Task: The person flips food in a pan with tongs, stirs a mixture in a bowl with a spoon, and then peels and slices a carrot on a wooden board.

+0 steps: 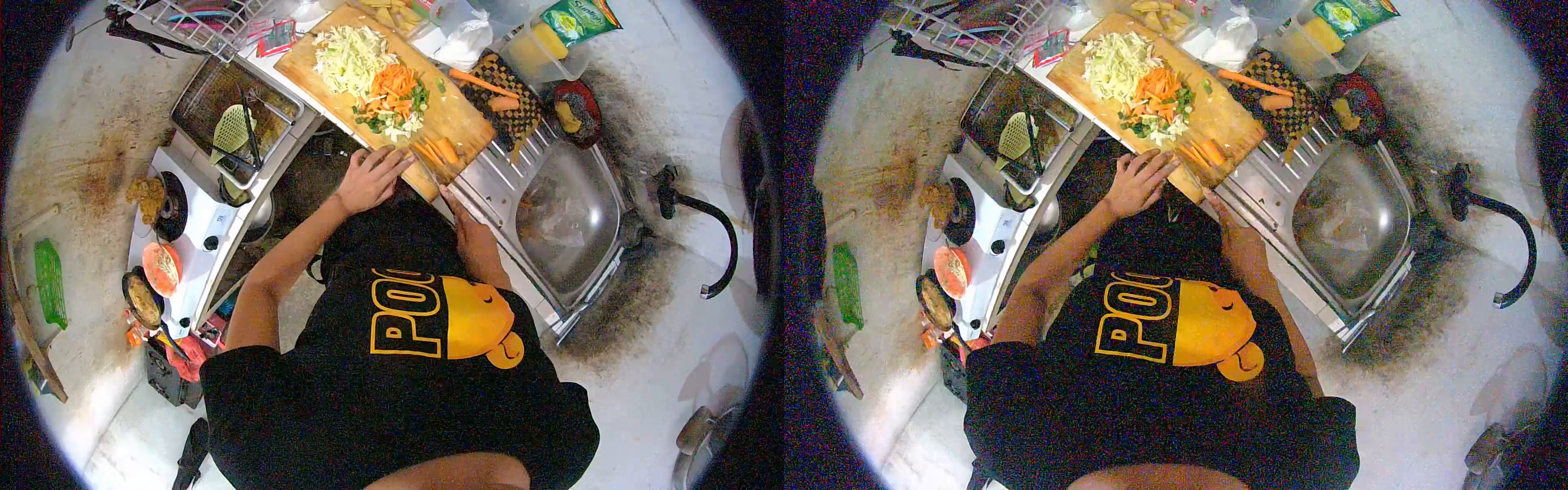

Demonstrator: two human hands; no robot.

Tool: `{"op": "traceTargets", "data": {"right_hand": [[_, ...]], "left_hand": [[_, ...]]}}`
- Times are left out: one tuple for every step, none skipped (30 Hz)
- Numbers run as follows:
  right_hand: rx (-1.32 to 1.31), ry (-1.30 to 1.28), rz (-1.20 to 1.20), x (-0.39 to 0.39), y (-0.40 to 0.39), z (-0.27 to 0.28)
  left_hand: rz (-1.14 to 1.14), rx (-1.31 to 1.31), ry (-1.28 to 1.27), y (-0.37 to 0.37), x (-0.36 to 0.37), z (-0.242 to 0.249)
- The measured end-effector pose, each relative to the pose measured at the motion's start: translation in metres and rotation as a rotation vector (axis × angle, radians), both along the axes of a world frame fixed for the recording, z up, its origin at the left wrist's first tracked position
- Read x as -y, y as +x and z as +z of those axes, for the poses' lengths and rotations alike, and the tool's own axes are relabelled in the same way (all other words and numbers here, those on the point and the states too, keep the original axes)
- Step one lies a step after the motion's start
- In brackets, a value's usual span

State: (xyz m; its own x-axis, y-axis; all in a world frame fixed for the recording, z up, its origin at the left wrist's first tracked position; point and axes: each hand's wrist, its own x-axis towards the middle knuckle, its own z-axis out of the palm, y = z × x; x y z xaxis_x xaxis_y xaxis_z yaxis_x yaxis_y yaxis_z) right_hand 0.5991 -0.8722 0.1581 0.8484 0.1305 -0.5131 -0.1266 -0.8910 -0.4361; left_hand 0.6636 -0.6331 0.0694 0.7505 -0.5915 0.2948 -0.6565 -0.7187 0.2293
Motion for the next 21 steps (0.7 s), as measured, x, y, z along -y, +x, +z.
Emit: {"op": "traceTargets", "data": {"right_hand": [[0.000,0.000,0.001,-0.001,0.000,-0.001],[-0.007,-0.006,0.019,-0.002,-0.001,-0.001],[-0.014,-0.012,0.038,-0.004,-0.001,0.001],[-0.015,-0.011,0.039,-0.004,0.001,0.004],[-0.038,-0.030,0.058,-0.005,0.003,0.008],[-0.060,-0.050,0.075,-0.005,0.005,0.011],[-0.059,-0.051,0.070,-0.004,0.005,0.011],[-0.048,-0.056,0.071,-0.005,0.006,0.011],[-0.036,-0.059,0.073,-0.005,0.007,0.011],[-0.032,-0.058,0.072,-0.007,0.006,0.010],[-0.070,-0.111,0.076,-0.010,0.006,0.008],[-0.107,-0.164,0.082,-0.013,0.005,0.005],[-0.105,-0.162,0.081,-0.014,0.004,0.002],[-0.083,-0.144,0.064,-0.015,0.003,-0.003],[-0.058,-0.126,0.049,-0.017,0.005,-0.001],[-0.053,-0.124,0.051,-0.018,0.008,0.002],[-0.086,-0.039,0.006,-0.017,0.011,0.009],[-0.118,0.044,-0.041,-0.015,0.013,0.014],[-0.112,0.043,-0.043,-0.010,0.011,0.009],[-0.014,0.181,-0.022,-0.004,0.008,0.000],[0.041,0.251,-0.011,0.002,0.008,-0.007]], "left_hand": [[0.006,-0.004,0.016,0.000,0.001,0.000],[0.011,-0.008,0.032,0.000,0.002,0.000],[0.012,-0.009,0.032,0.000,0.002,-0.001],[0.017,0.000,0.032,0.000,0.002,-0.002],[0.021,0.009,0.032,0.000,0.002,-0.002],[0.017,0.009,0.031,0.000,0.002,-0.002],[0.015,-0.007,0.024,0.000,0.002,-0.001],[0.014,-0.021,0.018,0.000,0.003,0.000],[0.012,-0.018,0.018,0.001,0.003,-0.001],[0.011,-0.002,0.014,0.001,0.002,-0.002],[0.012,0.013,0.011,0.000,0.002,-0.003],[0.012,0.016,0.012,0.001,0.002,-0.002],[0.011,-0.014,0.003,0.001,0.002,-0.001],[0.010,-0.046,-0.007,0.000,0.003,0.000],[0.010,-0.042,-0.005,0.000,0.003,-0.001],[0.011,-0.027,-0.019,0.000,0.003,-0.004],[0.010,-0.014,-0.034,0.000,0.003,-0.005],[0.008,-0.008,-0.034,0.000,0.003,-0.004],[0.015,-0.024,-0.024,0.000,0.004,-0.003],[0.023,-0.041,-0.013,-0.001,0.004,-0.001],[0.021,-0.035,-0.011,-0.001,0.004,-0.001]]}}
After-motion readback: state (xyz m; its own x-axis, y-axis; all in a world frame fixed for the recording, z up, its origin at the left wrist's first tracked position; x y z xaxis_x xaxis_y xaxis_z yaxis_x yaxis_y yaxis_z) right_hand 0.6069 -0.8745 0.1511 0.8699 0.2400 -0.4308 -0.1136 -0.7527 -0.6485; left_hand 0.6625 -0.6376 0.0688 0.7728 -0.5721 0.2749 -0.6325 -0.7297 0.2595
